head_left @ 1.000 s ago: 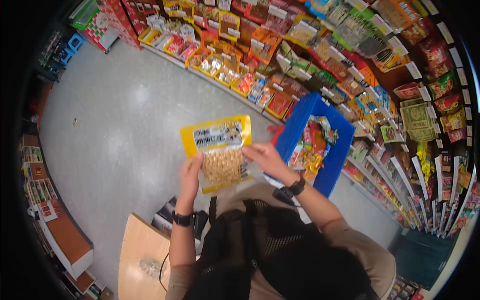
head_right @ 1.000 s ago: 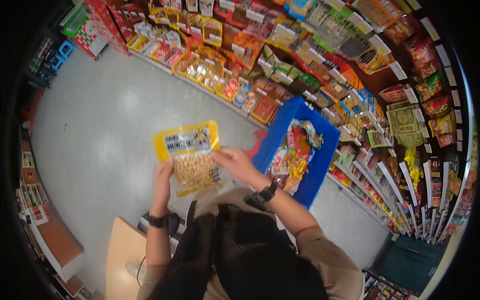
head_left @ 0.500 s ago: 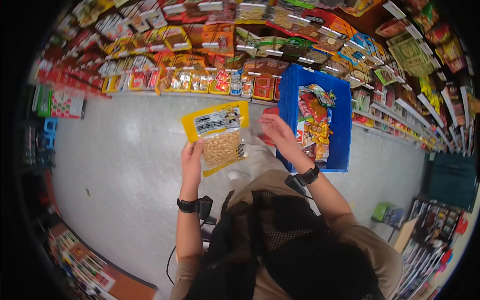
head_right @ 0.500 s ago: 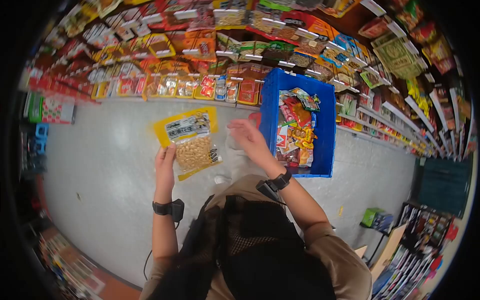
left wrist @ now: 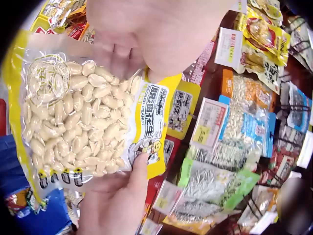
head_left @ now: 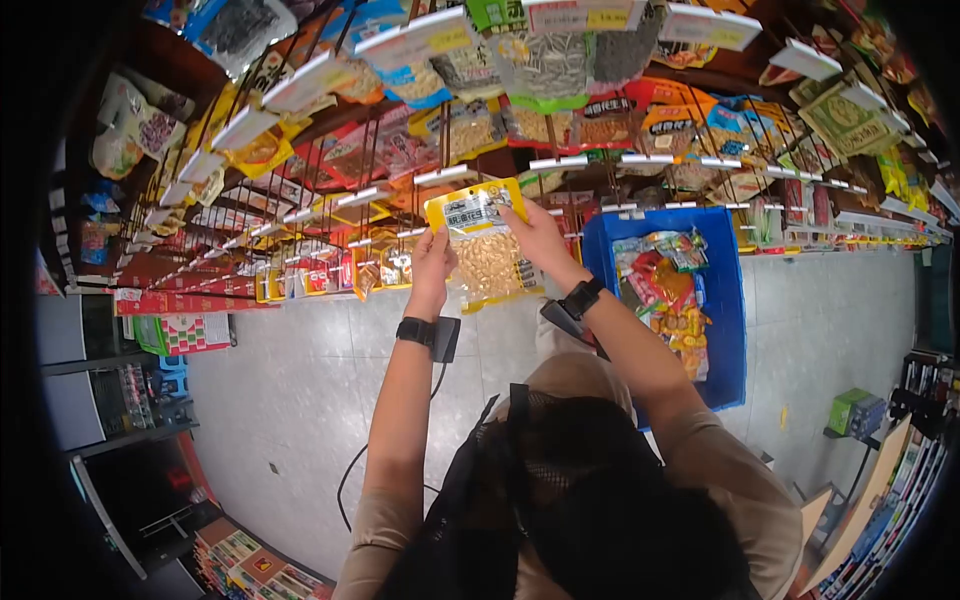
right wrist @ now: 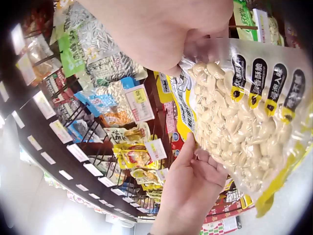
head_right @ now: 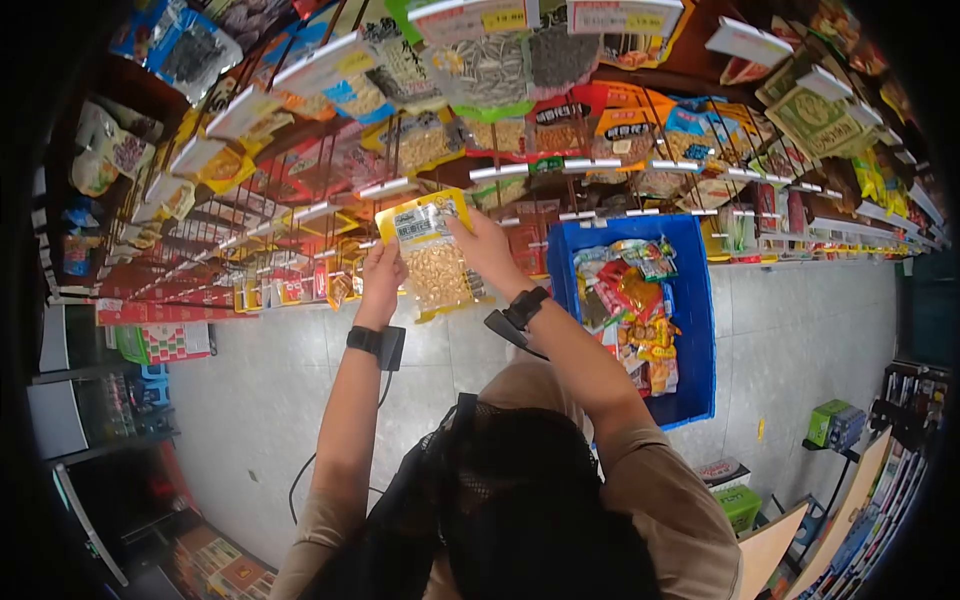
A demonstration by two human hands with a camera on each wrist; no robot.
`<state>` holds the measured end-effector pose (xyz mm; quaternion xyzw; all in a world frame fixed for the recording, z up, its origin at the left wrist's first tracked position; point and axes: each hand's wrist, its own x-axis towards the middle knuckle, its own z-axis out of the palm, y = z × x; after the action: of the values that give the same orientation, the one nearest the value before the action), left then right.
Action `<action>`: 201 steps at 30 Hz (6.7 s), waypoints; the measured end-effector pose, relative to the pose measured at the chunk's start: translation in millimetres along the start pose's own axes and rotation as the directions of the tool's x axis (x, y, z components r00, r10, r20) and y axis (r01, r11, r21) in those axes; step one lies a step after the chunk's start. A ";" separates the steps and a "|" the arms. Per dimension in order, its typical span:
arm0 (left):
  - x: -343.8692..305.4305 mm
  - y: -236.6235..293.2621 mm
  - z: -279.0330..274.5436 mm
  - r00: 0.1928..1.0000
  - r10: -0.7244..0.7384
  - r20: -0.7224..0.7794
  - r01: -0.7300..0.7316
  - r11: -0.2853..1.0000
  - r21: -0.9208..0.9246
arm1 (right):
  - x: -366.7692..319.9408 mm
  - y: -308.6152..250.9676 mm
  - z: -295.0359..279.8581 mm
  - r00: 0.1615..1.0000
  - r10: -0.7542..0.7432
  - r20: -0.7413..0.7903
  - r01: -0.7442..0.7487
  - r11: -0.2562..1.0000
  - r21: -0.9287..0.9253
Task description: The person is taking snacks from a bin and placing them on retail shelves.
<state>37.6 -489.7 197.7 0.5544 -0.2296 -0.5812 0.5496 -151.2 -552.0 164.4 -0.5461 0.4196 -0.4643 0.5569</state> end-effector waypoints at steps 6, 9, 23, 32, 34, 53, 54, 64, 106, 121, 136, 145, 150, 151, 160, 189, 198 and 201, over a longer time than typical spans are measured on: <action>40.2 18.6 -0.8 0.991 0.134 -0.016 -0.135 0.987 -0.089 | 55.6 6.4 0.0 0.986 -0.025 0.163 0.035 0.997 -0.062; 51.4 22.5 -11.8 0.978 0.205 0.033 -0.202 0.975 -0.091 | 59.7 -13.7 1.8 0.981 0.022 0.194 -0.009 0.998 -0.069; 75.6 27.5 -2.6 0.979 0.191 -0.066 -0.184 0.978 0.096 | 81.4 -6.4 -4.4 0.983 0.051 0.177 -0.017 0.981 -0.192; 127.6 38.4 -0.5 0.969 0.216 -0.121 -0.212 0.976 0.048 | 124.2 -36.6 -6.8 0.985 -0.141 -0.100 0.066 0.842 -0.536; 124.8 36.1 -0.6 0.972 0.205 -0.115 -0.208 0.978 -0.015 | 128.2 -16.0 -6.5 0.971 -0.163 -0.175 0.089 0.926 -0.368; -532.7 -405.7 -329.6 0.260 -0.633 -0.730 0.703 0.642 -0.306 | -291.6 143.6 -150.2 0.939 0.276 0.204 -0.068 0.732 -0.678; -562.7 -430.2 -329.4 0.230 -0.662 -0.713 0.693 0.626 -0.358 | -298.3 130.8 -142.1 0.936 0.213 0.281 0.069 0.671 -0.739; -658.0 -510.4 -225.2 0.458 -0.679 -0.574 0.558 0.722 -0.409 | -407.3 72.6 -148.0 0.827 0.533 0.176 0.046 0.249 -0.968; -255.6 -451.3 353.8 0.759 -0.634 -0.151 0.650 0.753 0.107 | -348.0 201.3 -440.3 0.902 0.416 0.115 -0.424 0.904 0.052; -397.8 -398.6 391.8 0.980 -0.149 -0.133 0.069 0.880 -0.470 | -429.5 12.6 -512.0 0.439 0.456 0.774 -0.111 0.883 -0.457; -600.2 -399.1 632.3 0.855 0.195 -0.480 -0.416 0.812 -0.410 | -487.8 -190.9 -675.4 0.377 0.292 0.879 -0.481 0.873 -0.083; -618.1 -429.2 812.8 0.709 0.377 -0.596 -0.543 0.831 -0.120 | -481.9 -192.1 -828.1 0.418 0.113 0.901 -0.208 0.978 -0.027; -605.0 -463.2 930.7 0.681 0.363 -0.636 -0.552 0.825 -0.121 | -460.3 -203.1 -937.6 0.370 0.164 0.914 -0.213 0.973 -0.089; -605.1 -467.7 952.9 0.674 0.368 -0.640 -0.556 0.824 -0.111 | -456.5 -206.7 -958.5 0.359 0.150 0.921 -0.199 0.977 -0.081; -620.5 -483.2 1105.7 0.587 0.438 -0.681 -0.586 0.810 0.015 | -447.7 -228.8 -1095.1 0.267 0.084 0.960 -0.236 0.972 -0.019; -730.6 -755.5 1594.3 0.674 0.285 -0.682 -0.388 0.922 0.002 | -550.9 -228.9 -1654.3 0.160 0.321 0.933 -0.168 0.941 -0.295; -661.2 -742.5 1725.9 0.803 0.337 -0.491 -0.352 0.934 0.064 | -495.2 -232.8 -1818.3 0.391 0.170 0.905 -0.148 0.982 -0.120; -618.5 -746.6 1795.4 0.864 0.314 -0.393 -0.299 0.949 0.101 | -466.0 -223.3 -1906.2 0.499 0.133 0.856 -0.171 0.984 -0.054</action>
<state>-1995.0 -335.0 288.2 0.6290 -0.2066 -0.3551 0.6600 -2122.8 -507.9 270.8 -0.6539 0.1281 -0.0920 0.7400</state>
